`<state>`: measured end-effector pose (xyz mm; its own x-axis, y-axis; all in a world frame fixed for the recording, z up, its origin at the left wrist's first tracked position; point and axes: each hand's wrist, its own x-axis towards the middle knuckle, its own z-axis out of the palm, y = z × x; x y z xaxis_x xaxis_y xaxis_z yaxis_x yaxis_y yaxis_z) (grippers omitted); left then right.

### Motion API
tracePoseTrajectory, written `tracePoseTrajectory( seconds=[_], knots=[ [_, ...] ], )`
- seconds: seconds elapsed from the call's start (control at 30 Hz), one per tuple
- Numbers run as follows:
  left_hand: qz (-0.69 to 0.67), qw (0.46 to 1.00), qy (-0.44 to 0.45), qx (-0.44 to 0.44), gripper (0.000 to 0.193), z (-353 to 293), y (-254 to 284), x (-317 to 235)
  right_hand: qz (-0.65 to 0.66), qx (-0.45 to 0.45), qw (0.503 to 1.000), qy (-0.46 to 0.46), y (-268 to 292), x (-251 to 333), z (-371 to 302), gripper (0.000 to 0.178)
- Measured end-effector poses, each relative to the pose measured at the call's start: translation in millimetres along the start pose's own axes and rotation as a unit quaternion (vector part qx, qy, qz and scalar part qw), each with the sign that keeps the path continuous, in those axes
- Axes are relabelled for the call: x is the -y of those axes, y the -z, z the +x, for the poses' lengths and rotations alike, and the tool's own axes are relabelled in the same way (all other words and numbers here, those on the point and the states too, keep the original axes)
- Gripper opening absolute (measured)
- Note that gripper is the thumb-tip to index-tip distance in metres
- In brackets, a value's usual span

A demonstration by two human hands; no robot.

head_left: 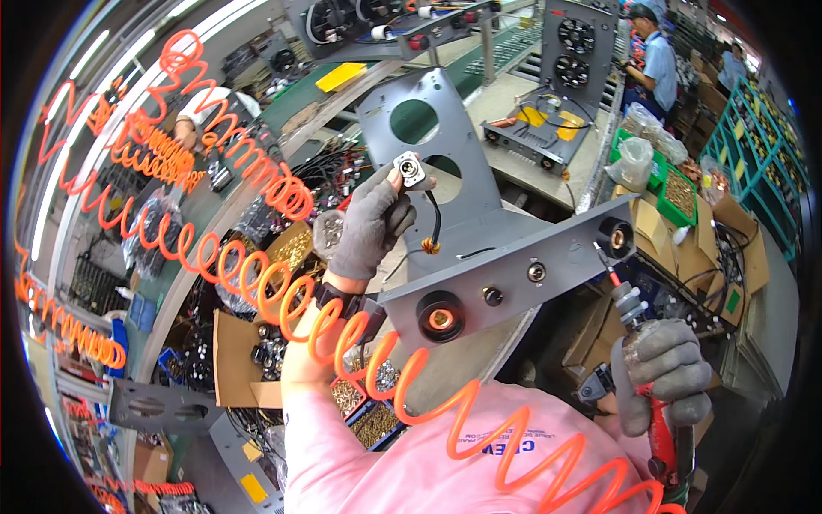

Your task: Assembling a metal electronics unit by installing internal components, connecting wiring harnesses, and fastening parts using an air screwdriver.

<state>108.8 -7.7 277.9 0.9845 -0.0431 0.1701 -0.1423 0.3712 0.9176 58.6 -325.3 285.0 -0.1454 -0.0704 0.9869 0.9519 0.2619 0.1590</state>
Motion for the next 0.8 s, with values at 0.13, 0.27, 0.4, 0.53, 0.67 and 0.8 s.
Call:
tracePoseTrajectory(
  seconds=[0.13,0.27,0.4,0.53,0.67,0.8],
  knots=[
    [0.014,0.992,0.075,0.104,0.035,29,-13,9,-0.053,0.000,0.997,-0.057,3,14,0,0.036],
    [0.062,0.970,0.166,0.163,0.034,46,-34,27,-0.088,0.022,0.992,-0.082,6,22,3,0.034],
    [0.128,0.935,0.192,0.269,0.034,48,-58,37,-0.097,0.029,0.991,-0.087,7,23,6,0.032],
    [0.181,0.923,0.146,0.305,0.038,44,-78,42,-0.078,0.013,0.995,-0.068,9,21,6,0.030],
    [0.151,0.891,0.203,0.377,0.041,46,-87,41,-0.080,-0.003,0.996,-0.049,11,19,4,0.028],
    [0.103,0.898,0.193,0.382,0.044,44,-93,44,-0.079,-0.005,0.996,-0.050,12,17,2,0.027]
  ],
)
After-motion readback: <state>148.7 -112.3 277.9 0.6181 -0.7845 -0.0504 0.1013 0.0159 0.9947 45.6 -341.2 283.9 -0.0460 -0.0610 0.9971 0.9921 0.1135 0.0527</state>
